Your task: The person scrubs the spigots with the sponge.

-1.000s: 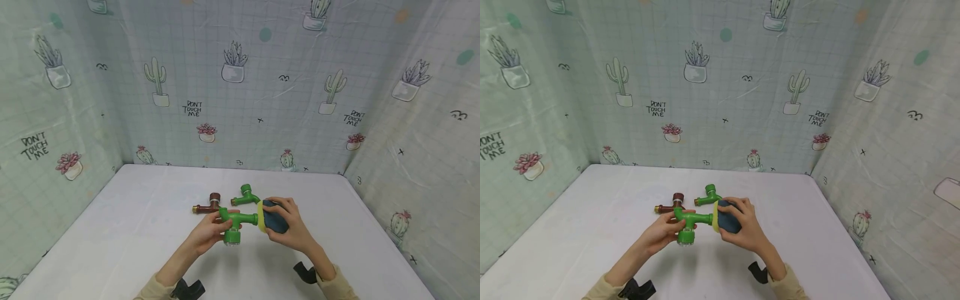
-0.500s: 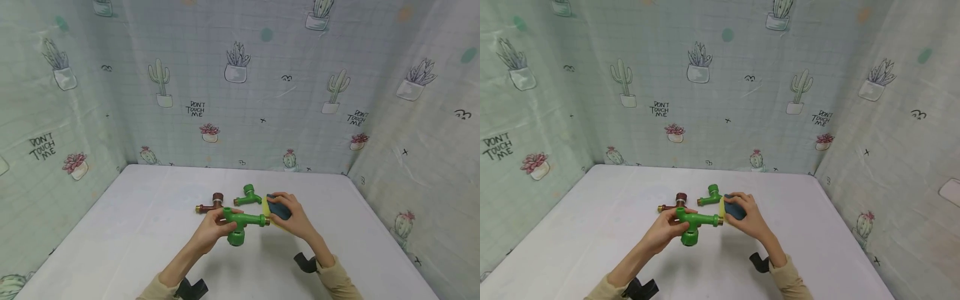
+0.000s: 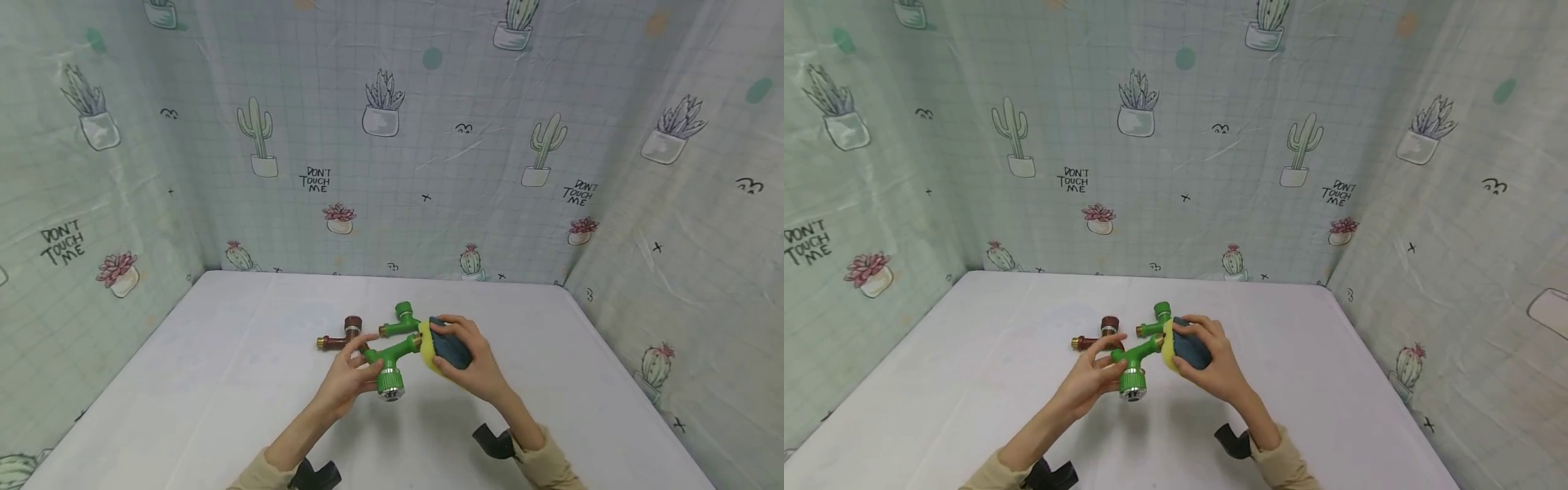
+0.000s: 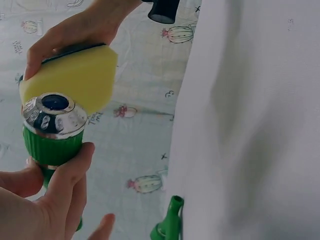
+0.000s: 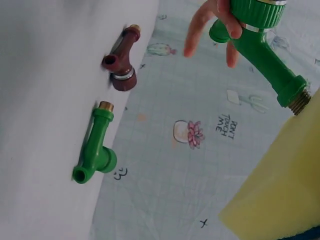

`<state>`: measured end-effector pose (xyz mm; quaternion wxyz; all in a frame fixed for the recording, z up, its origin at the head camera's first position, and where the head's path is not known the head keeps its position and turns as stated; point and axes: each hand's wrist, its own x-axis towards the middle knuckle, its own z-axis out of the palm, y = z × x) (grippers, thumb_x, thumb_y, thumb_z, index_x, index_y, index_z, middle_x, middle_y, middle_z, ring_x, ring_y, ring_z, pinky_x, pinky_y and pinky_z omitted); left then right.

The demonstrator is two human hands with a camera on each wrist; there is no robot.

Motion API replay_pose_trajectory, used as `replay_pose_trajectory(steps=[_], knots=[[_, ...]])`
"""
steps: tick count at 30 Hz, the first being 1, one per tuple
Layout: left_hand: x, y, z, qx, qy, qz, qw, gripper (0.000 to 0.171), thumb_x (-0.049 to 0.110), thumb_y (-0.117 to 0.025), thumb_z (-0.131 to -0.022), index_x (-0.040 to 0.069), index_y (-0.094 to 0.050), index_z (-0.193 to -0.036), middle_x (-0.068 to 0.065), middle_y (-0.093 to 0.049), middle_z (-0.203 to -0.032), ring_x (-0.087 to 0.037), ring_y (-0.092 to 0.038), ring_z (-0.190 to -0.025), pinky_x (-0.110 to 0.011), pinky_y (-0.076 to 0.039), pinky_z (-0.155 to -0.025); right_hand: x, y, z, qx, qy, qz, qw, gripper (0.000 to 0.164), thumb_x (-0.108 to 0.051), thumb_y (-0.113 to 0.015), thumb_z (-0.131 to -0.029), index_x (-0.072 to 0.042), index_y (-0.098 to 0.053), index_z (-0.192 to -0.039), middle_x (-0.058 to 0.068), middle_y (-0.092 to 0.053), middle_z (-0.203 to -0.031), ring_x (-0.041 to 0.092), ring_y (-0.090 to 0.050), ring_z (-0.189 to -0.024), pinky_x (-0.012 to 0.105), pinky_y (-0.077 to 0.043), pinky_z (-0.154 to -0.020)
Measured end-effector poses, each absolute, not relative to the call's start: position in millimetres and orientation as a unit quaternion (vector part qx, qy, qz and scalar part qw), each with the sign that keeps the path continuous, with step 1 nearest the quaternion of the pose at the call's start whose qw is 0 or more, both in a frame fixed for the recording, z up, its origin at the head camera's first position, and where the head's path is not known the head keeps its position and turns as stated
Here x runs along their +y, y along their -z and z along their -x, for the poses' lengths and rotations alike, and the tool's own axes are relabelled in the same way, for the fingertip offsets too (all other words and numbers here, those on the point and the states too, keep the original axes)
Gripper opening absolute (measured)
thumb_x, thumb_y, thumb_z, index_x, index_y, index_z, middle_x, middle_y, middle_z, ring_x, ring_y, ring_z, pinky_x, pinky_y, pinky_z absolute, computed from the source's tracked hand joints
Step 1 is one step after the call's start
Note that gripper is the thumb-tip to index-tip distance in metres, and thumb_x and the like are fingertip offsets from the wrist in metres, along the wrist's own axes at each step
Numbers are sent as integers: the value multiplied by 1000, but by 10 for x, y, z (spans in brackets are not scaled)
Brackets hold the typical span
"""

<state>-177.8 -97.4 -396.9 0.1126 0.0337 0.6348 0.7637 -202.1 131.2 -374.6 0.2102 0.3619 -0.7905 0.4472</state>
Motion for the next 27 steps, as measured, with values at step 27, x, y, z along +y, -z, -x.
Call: replay_pose_trajectory(steps=[27], knots=[[-857, 4121, 1681, 627, -726, -70, 274, 46, 17, -58, -86, -7, -46, -124, -23, -59, -113, -20, -65, -83, -34, -56, -71, 1180, 4049, 2260, -793, -416, -372, 247, 40, -2, -71, -67, -5, -63, -106, 18, -53, -115, 24, -42, -94, 29, -41, -68]])
